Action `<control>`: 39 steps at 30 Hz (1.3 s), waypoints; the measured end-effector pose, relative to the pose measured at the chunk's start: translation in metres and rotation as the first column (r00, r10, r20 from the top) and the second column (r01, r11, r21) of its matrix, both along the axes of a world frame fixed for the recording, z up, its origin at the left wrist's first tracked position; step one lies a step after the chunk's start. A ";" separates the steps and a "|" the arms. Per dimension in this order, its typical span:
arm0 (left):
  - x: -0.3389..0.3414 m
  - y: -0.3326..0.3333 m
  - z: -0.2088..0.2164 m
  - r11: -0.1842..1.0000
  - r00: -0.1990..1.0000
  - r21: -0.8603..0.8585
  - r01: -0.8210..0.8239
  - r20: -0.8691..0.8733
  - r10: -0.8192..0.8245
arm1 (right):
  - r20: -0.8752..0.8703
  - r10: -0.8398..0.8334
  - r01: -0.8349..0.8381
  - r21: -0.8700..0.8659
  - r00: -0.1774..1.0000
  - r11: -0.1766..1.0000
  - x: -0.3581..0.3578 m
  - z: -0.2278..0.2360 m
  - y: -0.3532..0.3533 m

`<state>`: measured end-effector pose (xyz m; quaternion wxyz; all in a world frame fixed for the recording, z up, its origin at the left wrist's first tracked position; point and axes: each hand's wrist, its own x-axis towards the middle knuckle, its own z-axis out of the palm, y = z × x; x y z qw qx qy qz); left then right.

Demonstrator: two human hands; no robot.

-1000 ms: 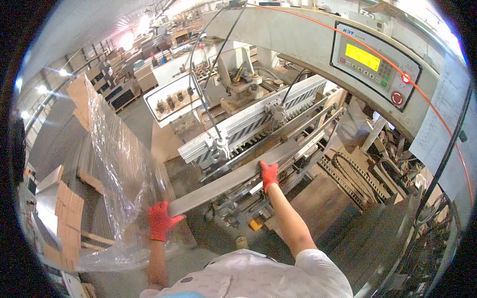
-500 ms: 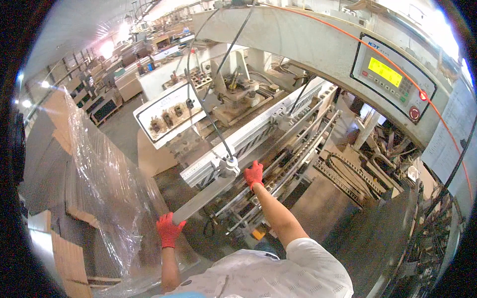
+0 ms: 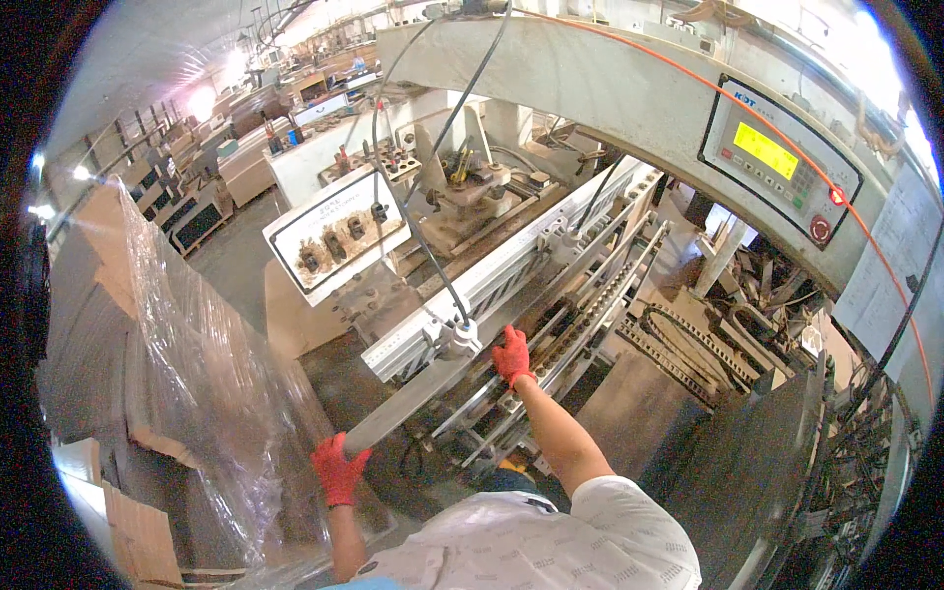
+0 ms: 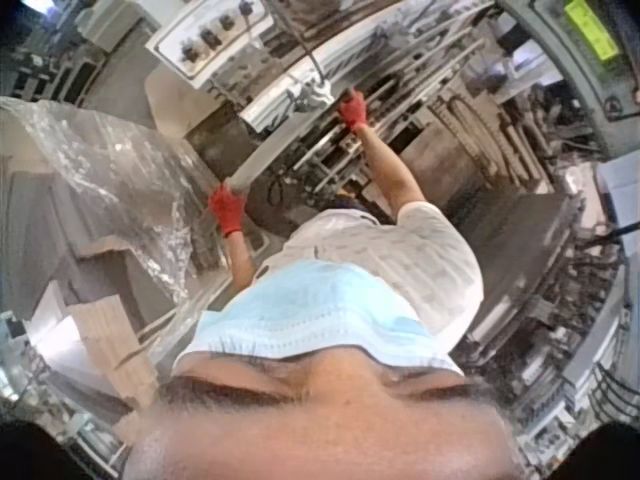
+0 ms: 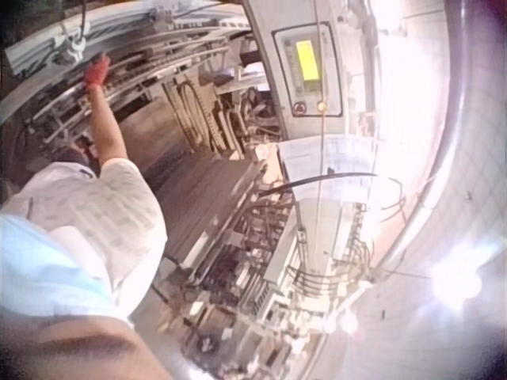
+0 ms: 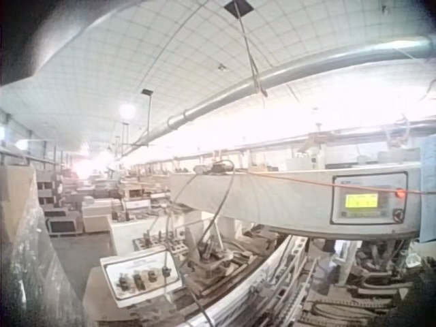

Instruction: The person picks up wooden boards from a stack on a pallet by hand and feeds them one at a time into a woodworking machine.

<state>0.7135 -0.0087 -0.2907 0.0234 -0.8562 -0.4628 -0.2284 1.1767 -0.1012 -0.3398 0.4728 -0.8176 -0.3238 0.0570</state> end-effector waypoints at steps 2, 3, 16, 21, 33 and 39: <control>0.001 -0.003 0.006 0.999 0.996 -0.024 0.048 0.080 -0.046 | -0.072 0.052 -0.047 0.064 0.996 0.997 0.012 -0.011 0.002; 0.012 -0.005 0.006 0.997 0.994 -0.031 0.073 0.086 -0.070 | -0.128 0.080 -0.065 0.115 0.989 0.991 0.034 -0.027 -0.008; 0.039 -0.011 0.025 0.998 0.998 0.056 -0.040 -0.051 0.043 | 0.354 0.023 -0.056 0.083 0.935 0.995 -0.015 0.036 -0.108; 0.018 -0.016 0.029 0.998 0.998 0.056 -0.028 -0.055 0.031 | 0.321 0.017 -0.069 0.151 0.947 0.986 -0.024 0.018 -0.099; 0.026 -0.008 0.007 0.993 1.000 0.114 0.007 -0.007 -0.006 | 0.345 -0.060 -0.001 0.173 0.937 0.985 -0.010 0.012 -0.094; 0.026 -0.006 0.008 0.995 1.000 0.096 0.023 0.000 -0.023 | 0.316 -0.059 -0.011 0.215 0.947 0.977 -0.015 0.022 -0.099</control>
